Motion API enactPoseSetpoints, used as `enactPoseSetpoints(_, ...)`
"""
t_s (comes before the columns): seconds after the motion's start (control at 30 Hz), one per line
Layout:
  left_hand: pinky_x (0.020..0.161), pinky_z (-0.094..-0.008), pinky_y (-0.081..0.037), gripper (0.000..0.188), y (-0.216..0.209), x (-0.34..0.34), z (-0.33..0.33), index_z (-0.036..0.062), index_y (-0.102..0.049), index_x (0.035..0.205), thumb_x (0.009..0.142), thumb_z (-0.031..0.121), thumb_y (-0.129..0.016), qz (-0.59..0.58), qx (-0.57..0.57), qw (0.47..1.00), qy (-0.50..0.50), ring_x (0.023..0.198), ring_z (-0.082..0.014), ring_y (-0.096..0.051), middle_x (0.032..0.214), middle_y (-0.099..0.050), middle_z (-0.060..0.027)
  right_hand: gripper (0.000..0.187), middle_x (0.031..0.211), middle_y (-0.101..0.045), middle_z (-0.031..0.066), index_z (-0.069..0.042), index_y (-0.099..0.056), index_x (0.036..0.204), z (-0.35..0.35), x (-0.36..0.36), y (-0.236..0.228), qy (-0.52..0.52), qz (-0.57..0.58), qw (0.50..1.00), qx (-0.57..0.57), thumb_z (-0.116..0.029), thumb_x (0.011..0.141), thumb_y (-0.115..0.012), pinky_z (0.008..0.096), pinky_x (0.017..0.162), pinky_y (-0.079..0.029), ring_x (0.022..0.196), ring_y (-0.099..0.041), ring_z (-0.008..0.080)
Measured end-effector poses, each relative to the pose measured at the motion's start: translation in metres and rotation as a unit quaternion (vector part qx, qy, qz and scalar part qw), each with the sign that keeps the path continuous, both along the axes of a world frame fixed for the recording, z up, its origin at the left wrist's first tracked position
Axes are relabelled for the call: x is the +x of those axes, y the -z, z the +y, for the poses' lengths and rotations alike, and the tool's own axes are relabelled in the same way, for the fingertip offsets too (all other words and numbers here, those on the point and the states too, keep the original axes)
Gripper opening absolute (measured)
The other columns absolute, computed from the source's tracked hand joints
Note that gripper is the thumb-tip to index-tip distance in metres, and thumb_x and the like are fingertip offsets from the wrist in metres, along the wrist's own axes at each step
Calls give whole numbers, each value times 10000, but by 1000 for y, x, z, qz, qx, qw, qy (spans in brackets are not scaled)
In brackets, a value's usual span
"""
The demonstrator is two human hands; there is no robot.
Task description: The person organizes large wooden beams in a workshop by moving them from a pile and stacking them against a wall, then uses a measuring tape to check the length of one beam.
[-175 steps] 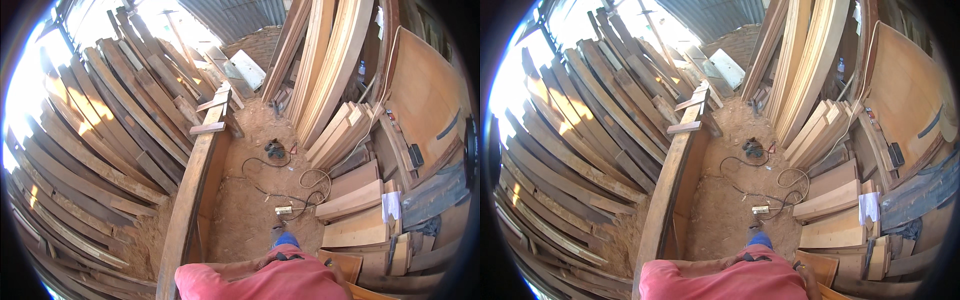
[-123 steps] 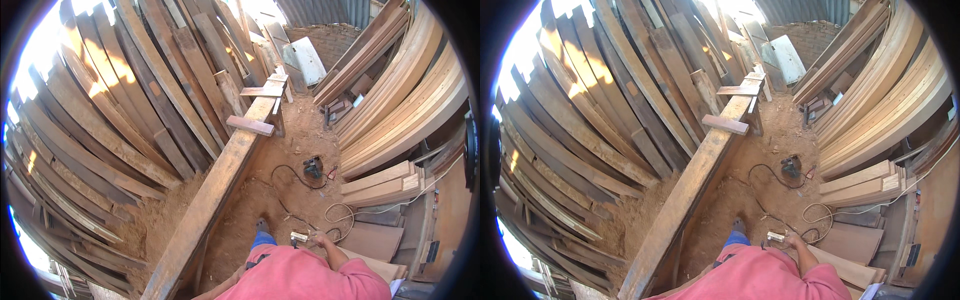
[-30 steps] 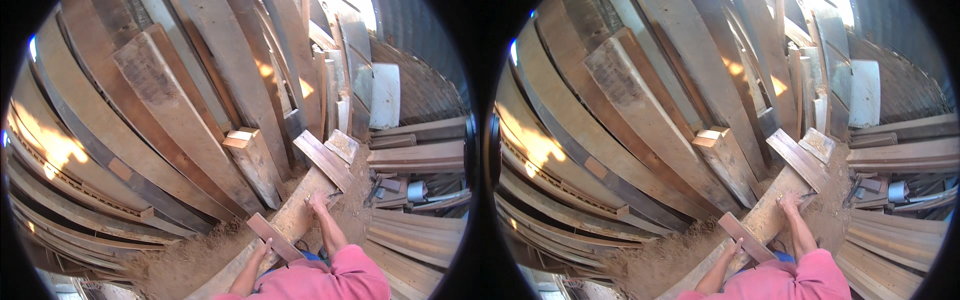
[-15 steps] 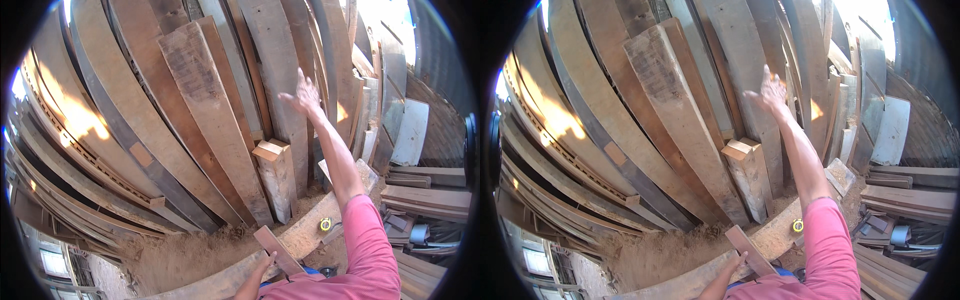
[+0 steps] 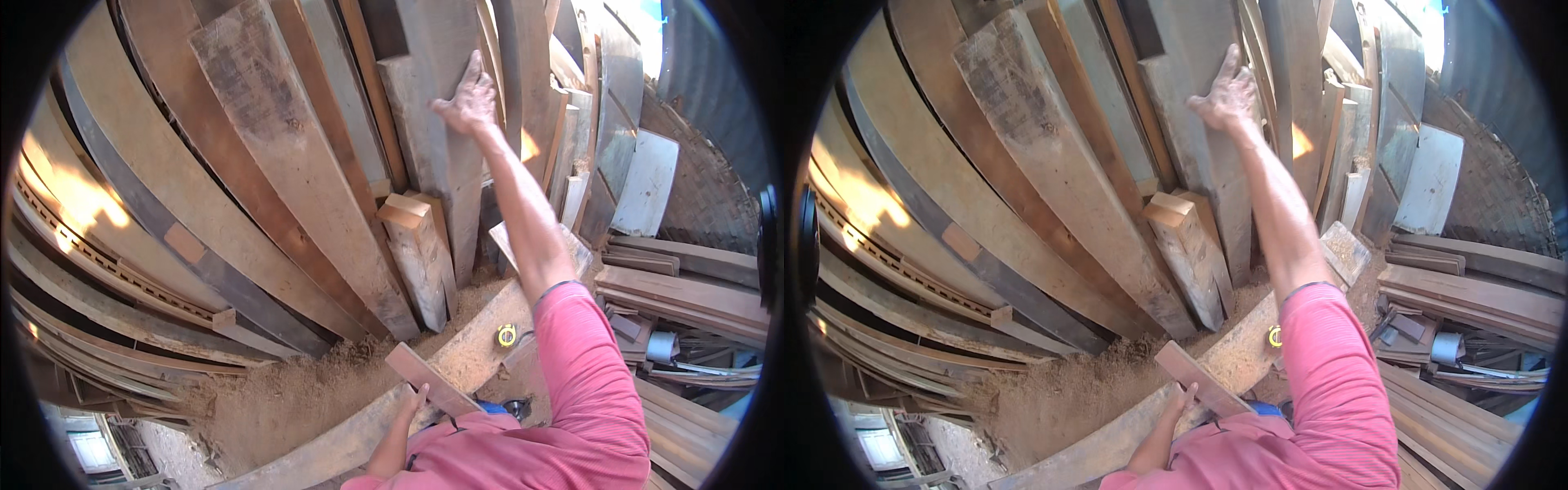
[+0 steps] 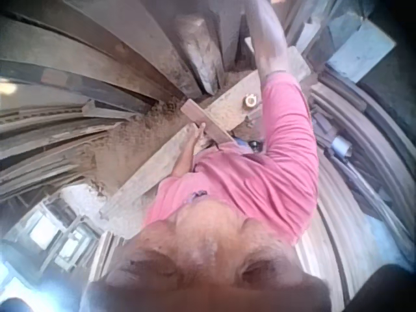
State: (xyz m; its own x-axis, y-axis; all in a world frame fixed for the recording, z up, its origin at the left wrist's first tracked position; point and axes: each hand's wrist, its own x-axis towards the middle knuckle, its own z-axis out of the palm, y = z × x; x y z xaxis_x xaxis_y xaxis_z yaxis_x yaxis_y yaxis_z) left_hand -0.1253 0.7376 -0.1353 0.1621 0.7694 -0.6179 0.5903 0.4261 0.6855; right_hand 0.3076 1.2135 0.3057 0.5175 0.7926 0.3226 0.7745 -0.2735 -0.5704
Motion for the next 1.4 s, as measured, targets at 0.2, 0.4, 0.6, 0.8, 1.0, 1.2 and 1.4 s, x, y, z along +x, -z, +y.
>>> enactPoseSetpoints(0.2, 647, -384, -557, 476, -27, 7, 13, -62, -593, 1126, 901, 352, -657, 14, -50, 999, -7, 765, -262, -704, 880, -705, -161, 1332, 1439, -296, 344, -47, 103, 1543, -26, 24, 4, 12, 27, 999, 36, -435, 673, -829, 515, 1127, -316, 1321, -358, 487)
enactPoseSetpoints(0.4, 752, -384, -549, 527, -67, 17, 32, -50, -605, 1158, 867, 381, -695, 0, -59, 997, 40, 867, -252, -695, 1004, -712, -171, 1290, 1471, -242, 346, -61, 85, 1549, -53, 33, 10, 2, 37, 998, 45, -428, 691, -805, 504, 1124, -329, 1327, -351, 480)
enactPoseSetpoints(0.6, 768, -394, -550, 468, -31, 5, 14, -26, -637, 1112, 876, 374, -686, 37, -10, 999, -1, 876, -253, -694, 1062, -702, -180, 1298, 1414, -309, 351, -9, 65, 1538, -79, 3, 1, -20, 14, 996, 90, -422, 686, -823, 507, 1100, -337, 1299, -369, 476)
enactPoseSetpoints(0.8, 709, -447, -525, 435, -114, 30, 74, -25, -673, 906, 844, 404, -716, 134, -316, 928, 149, 750, -296, -686, 863, -720, -170, 1293, 1379, -331, 355, 45, 38, 1524, -127, -7, 5, -19, -17, 989, 143, -365, 671, -844, 513, 1103, -317, 1279, -372, 478)
enactPoseSetpoints(1.0, 830, -479, -505, 566, -240, 84, 180, -10, -564, 1164, 825, 418, -715, 88, 82, 966, 229, 944, -400, -663, 957, -679, -223, 1255, 1347, -342, 348, 50, 15, 1522, -164, -27, -5, -22, -23, 982, 184, -301, 679, -845, 532, 1086, -297, 1235, -383, 477)
enactPoseSetpoints(1.2, 1048, -440, -428, 926, -328, 201, 272, -10, -317, 1441, 722, 237, -845, -69, 396, 900, 168, 1281, -373, -474, 1402, -446, -237, 1260, 1330, -357, 355, 66, -8, 1518, -199, -32, -7, 7, -39, 978, 204, -296, 651, -847, 539, 1068, -297, 1207, -395, 487)
enactPoseSetpoints(1.4, 1011, -407, -465, 863, -352, 282, 311, -27, -354, 1359, 704, 183, -876, -167, 405, 890, 123, 1209, -321, -551, 1289, -538, -210, 1243, 1429, -320, 339, 60, -33, 1523, -241, -26, 1, -85, 31, 973, 214, -323, 671, -853, 541, 1124, -265, 1313, -347, 469)
